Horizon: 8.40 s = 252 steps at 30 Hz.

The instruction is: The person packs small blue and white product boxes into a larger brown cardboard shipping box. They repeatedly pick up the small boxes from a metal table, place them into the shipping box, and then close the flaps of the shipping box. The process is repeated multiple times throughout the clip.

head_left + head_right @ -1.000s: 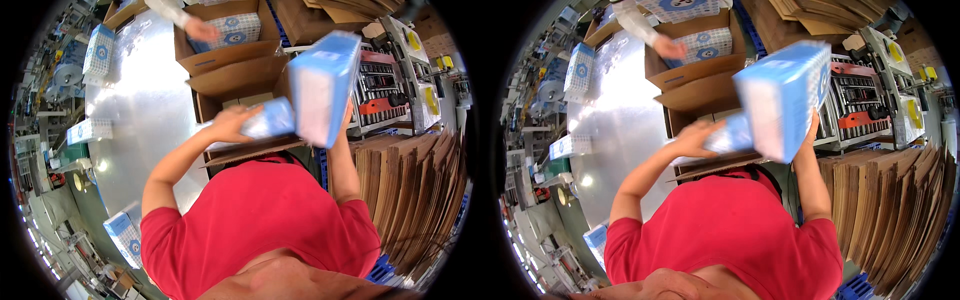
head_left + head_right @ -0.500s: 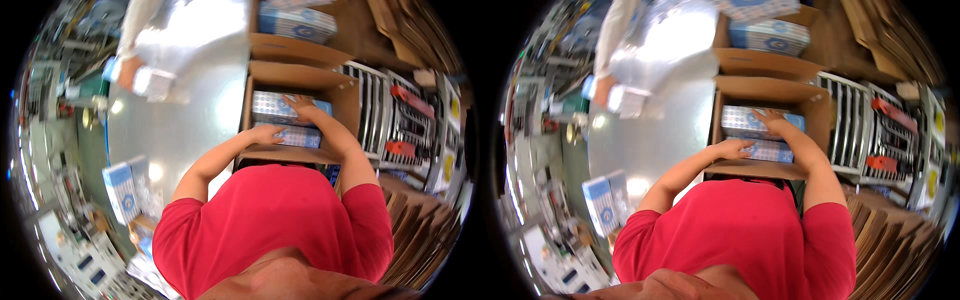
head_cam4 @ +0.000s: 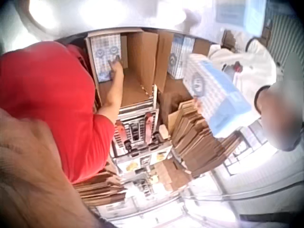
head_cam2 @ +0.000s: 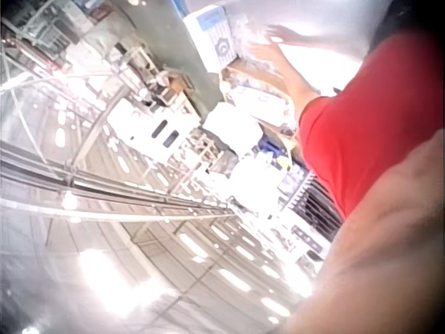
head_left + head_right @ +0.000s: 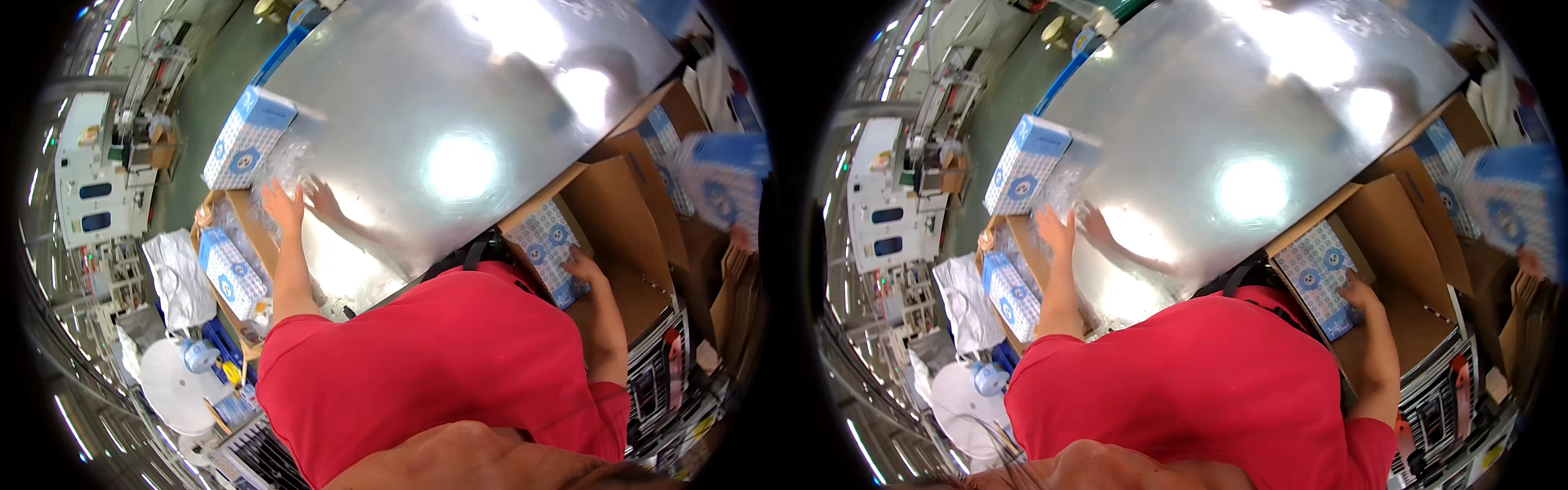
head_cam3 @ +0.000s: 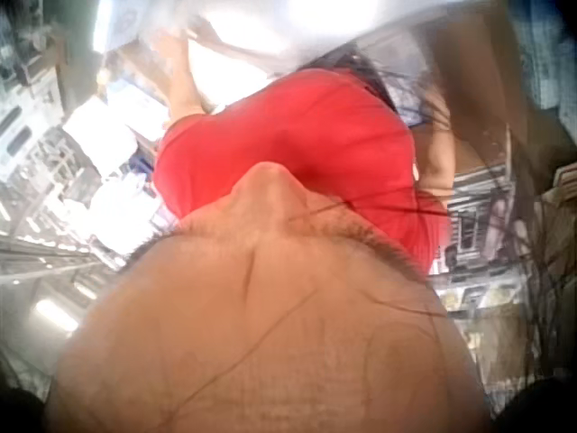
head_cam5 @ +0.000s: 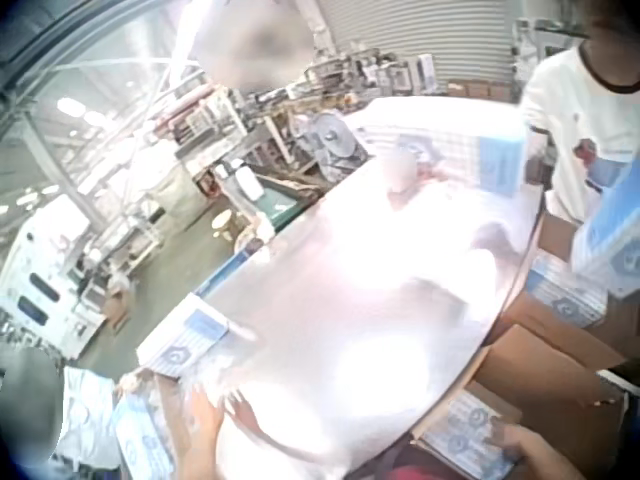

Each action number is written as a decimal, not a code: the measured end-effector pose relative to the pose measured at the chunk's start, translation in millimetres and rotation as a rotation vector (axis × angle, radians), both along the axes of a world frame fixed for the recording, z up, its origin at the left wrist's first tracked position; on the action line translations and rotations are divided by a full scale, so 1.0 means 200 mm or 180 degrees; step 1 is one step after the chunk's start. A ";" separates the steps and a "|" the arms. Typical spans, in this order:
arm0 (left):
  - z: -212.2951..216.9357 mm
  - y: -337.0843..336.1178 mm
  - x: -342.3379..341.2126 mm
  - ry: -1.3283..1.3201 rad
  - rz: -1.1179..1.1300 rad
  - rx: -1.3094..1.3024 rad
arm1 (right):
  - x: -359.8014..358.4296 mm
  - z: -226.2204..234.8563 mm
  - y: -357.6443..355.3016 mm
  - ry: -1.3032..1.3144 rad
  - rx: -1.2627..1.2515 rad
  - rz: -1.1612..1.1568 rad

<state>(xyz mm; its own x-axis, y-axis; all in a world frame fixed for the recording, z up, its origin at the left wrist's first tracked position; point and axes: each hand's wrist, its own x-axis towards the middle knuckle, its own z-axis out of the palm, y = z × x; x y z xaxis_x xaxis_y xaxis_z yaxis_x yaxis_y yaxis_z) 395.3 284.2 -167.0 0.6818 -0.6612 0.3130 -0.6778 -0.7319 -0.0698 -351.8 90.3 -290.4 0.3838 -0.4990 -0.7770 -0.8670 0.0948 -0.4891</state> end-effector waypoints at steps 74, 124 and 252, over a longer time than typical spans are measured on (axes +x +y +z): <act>-0.08 -0.73 -1.65 0.8349 0.1641 -0.3511 | 1.25 0.86 -0.08 -0.1825 -0.4306 0.1495; 0.14 -0.95 -1.98 0.5581 -0.1571 -0.0288 | 0.48 0.03 0.13 -0.0412 -0.2441 0.0400; 0.44 -3.08 -0.50 0.1010 -0.1444 0.0628 | 1.34 1.32 -0.69 -0.1032 -0.2682 0.2047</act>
